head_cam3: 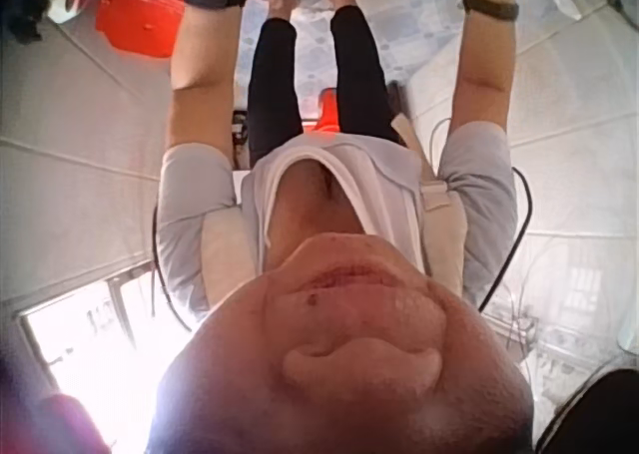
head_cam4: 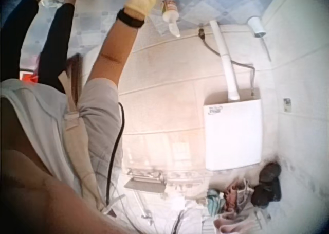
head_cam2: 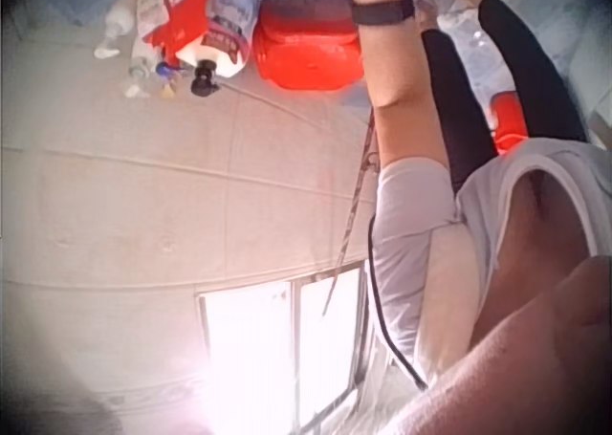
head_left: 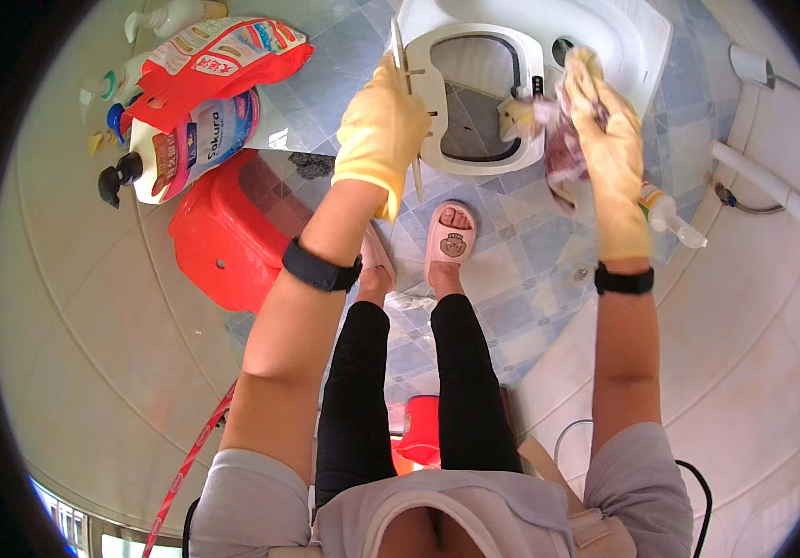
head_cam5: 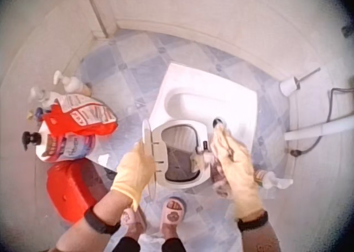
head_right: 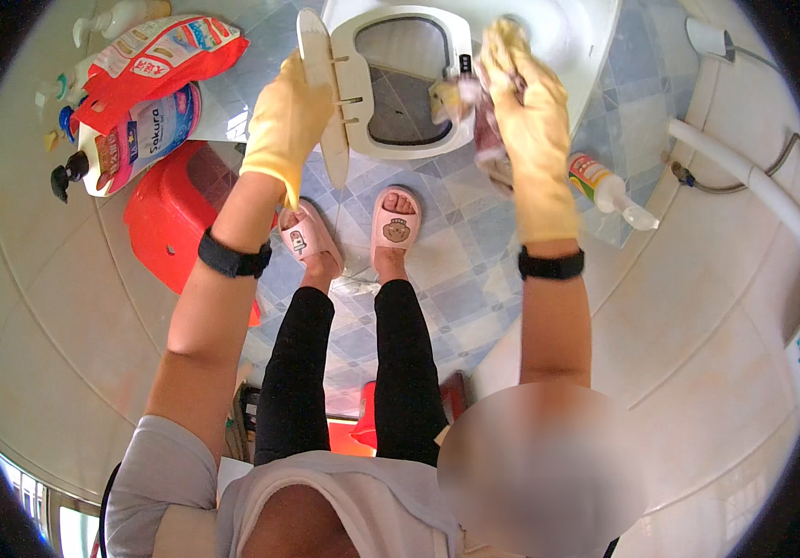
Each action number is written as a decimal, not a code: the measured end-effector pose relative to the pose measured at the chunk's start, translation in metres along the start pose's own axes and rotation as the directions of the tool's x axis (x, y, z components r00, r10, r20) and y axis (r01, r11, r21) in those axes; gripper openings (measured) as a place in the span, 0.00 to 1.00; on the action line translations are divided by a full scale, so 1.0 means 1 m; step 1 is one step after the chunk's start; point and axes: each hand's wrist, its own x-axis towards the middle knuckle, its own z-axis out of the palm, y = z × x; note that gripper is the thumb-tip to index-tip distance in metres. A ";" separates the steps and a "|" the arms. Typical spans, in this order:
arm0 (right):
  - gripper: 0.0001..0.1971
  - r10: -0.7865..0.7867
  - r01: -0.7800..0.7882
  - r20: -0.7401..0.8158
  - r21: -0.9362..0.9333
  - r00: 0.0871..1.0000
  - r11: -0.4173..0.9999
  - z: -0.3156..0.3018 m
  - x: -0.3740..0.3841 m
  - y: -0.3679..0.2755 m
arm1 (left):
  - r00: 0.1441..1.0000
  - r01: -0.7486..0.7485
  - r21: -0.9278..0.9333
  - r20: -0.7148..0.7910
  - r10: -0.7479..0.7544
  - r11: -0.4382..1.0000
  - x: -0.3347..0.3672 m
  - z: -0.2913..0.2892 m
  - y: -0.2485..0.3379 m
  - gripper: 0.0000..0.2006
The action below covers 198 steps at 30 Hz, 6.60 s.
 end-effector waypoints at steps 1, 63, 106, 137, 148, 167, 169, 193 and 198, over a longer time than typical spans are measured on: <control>0.15 -0.284 0.274 -0.093 -0.108 0.954 0.956 0.012 0.013 0.006 | 0.998 -0.017 -0.013 -0.056 0.016 1.000 -0.005 0.004 -0.001 0.21; 0.14 0.062 0.057 0.260 -0.424 0.964 0.904 0.060 -0.073 0.059 | 0.769 -0.638 0.290 0.293 0.569 0.713 -0.020 0.129 -0.069 0.20; 0.16 0.455 -0.482 -0.160 -0.304 0.876 0.822 0.050 -0.041 0.079 | 0.772 -0.620 0.175 0.308 0.556 0.765 -0.030 0.153 -0.079 0.22; 0.21 0.805 -0.676 0.170 -0.460 0.569 0.575 0.036 -0.087 0.036 | 0.777 -0.601 0.215 0.383 0.499 0.770 -0.038 0.135 -0.048 0.24; 0.18 -0.034 0.007 -0.030 -0.641 0.999 0.768 0.061 -0.007 0.058 | 0.794 -0.580 0.244 0.384 0.471 0.778 -0.036 0.142 -0.046 0.24; 0.09 0.369 -0.236 -0.119 0.582 0.922 0.778 0.015 0.006 -0.072 | 0.894 -0.447 0.334 0.125 0.431 0.830 -0.020 0.137 -0.036 0.18; 0.09 0.305 -0.180 -0.079 0.657 0.949 0.732 0.032 0.017 -0.048 | 0.883 -0.464 0.373 0.120 0.455 0.803 -0.019 0.136 -0.038 0.16; 0.38 -0.225 0.264 0.137 -0.474 0.965 0.840 0.079 0.061 -0.001 | 0.766 -0.624 0.387 0.128 0.630 0.679 -0.016 0.152 -0.049 0.08; 0.34 0.083 -0.127 -0.124 -0.405 0.989 0.906 0.086 -0.001 0.043 | 0.803 -0.588 0.346 0.140 0.579 0.731 -0.018 0.153 -0.044 0.07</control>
